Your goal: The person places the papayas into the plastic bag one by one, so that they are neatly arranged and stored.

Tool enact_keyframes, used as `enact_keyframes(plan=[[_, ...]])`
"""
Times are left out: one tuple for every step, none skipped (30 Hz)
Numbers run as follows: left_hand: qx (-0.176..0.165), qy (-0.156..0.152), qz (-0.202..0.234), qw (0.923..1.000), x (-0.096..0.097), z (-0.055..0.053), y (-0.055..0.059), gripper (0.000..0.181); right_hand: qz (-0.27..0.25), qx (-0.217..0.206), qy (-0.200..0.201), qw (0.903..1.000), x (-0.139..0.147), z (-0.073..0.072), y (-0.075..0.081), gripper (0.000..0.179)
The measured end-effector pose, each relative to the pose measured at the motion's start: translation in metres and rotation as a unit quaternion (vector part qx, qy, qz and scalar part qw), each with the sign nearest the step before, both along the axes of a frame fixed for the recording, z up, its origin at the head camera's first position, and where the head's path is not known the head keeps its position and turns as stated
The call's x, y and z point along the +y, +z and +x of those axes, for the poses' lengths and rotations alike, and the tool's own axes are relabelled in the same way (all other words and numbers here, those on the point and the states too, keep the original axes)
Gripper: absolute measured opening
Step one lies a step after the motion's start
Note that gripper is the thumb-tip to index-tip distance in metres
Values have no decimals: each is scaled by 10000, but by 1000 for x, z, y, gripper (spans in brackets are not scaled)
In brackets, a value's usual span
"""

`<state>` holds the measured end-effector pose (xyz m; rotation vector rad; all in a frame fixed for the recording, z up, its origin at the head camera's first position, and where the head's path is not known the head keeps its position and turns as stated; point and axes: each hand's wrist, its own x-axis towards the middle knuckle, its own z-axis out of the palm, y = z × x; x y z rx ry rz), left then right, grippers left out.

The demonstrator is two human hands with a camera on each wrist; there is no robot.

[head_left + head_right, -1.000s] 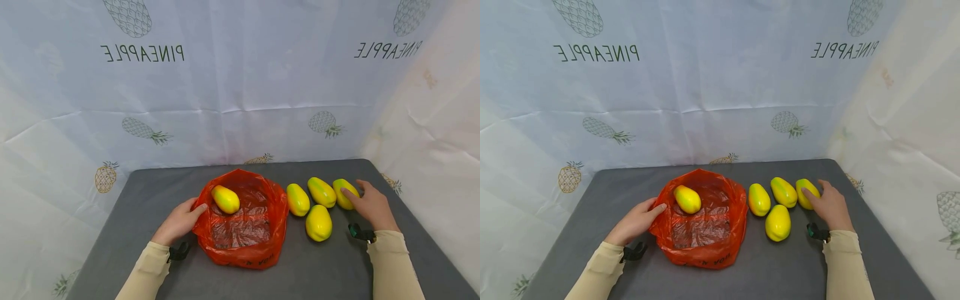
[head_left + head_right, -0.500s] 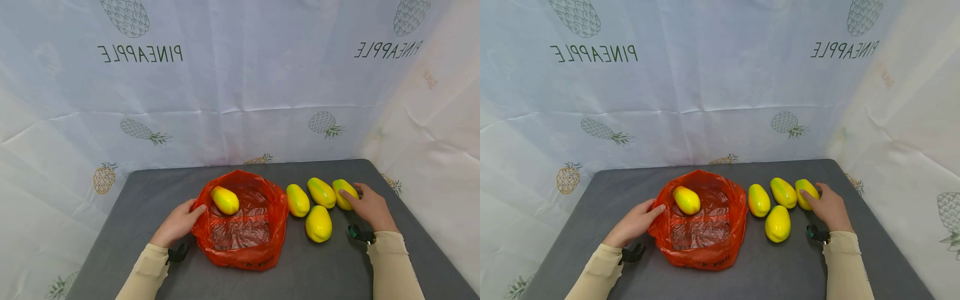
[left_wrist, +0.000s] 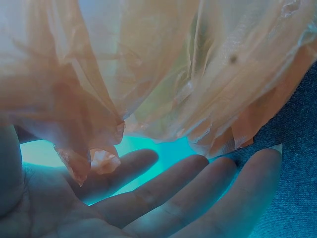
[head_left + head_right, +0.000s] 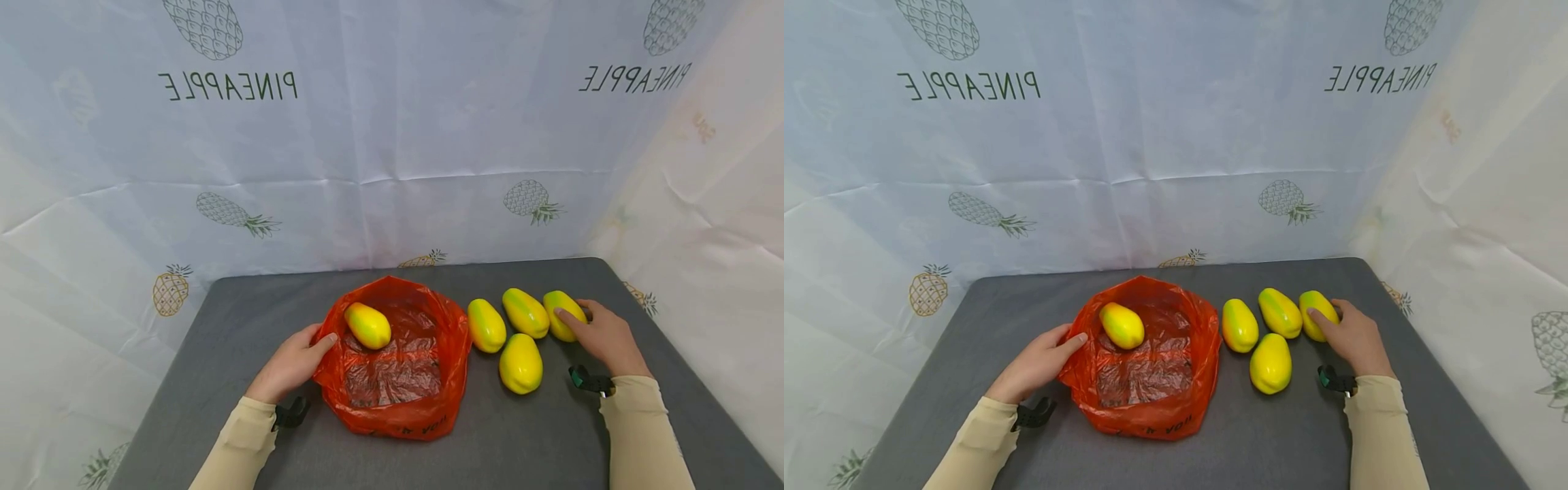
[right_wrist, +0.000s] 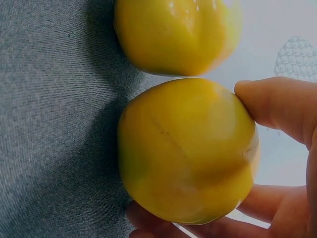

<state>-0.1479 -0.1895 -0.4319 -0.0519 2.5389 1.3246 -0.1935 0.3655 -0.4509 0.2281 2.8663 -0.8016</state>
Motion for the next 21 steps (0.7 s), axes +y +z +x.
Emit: enact_keyframes(plan=[[-2,-3,6,10000,0,0,0,54,5,6,3,10000,1,0,0,102],[-3,-3,7,10000,0,0,0,54,8,7,7,10000,1,0,0,102],[-6,-6,13,10000,0,0,0,54,10,6,16,10000,2,0,-1,102],[-5,-18,12,10000,0,-1,0,53,17,5,22,10000,2,0,0,102],[-1,-24,-1,10000,0,-1,0,54,32,9,31,10000,2,0,0,101],[-1,-30,-8,10000,0,-1,0,54,41,12,37,10000,2,0,0,101],[1,-36,-13,10000,0,-1,0,54,43,9,41,10000,3,0,0,101],[6,-41,-24,10000,0,-1,0,54,45,6,46,10000,3,1,1,101],[8,-44,-27,10000,0,-1,0,54,46,5,48,10000,3,1,1,101],[8,-45,-34,10000,0,-1,0,54,37,8,46,10000,3,1,1,101],[9,-43,-42,10000,0,-1,0,54,27,14,47,10000,3,1,1,101],[0,-43,-35,10000,0,-1,0,54,14,14,43,10000,3,2,2,101],[-2,-44,-40,10000,0,-1,0,54,7,13,37,10000,4,2,2,101],[-5,-42,-46,10000,0,-1,0,53,14,26,39,10000,4,2,2,101],[-13,-39,-38,10000,0,-1,0,53,19,44,34,10000,4,2,3,101],[-18,-42,-38,10000,-1,-1,0,53,30,60,20,10000,5,3,3,100],[-23,-45,-35,10000,-1,-1,0,53,48,76,5,10000,5,3,3,100],[-35,-47,-27,10000,-1,-1,0,53,59,87,-19,9999,6,3,4,100],[-34,-48,-32,10000,-1,-1,0,52,68,92,-38,9999,7,3,4,100],[-34,-49,-39,10000,0,-2,0,52,75,101,-61,9999,8,4,5,100],[-34,-49,-47,10000,0,-2,0,52,77,108,-97,9999,8,4,6,100]])
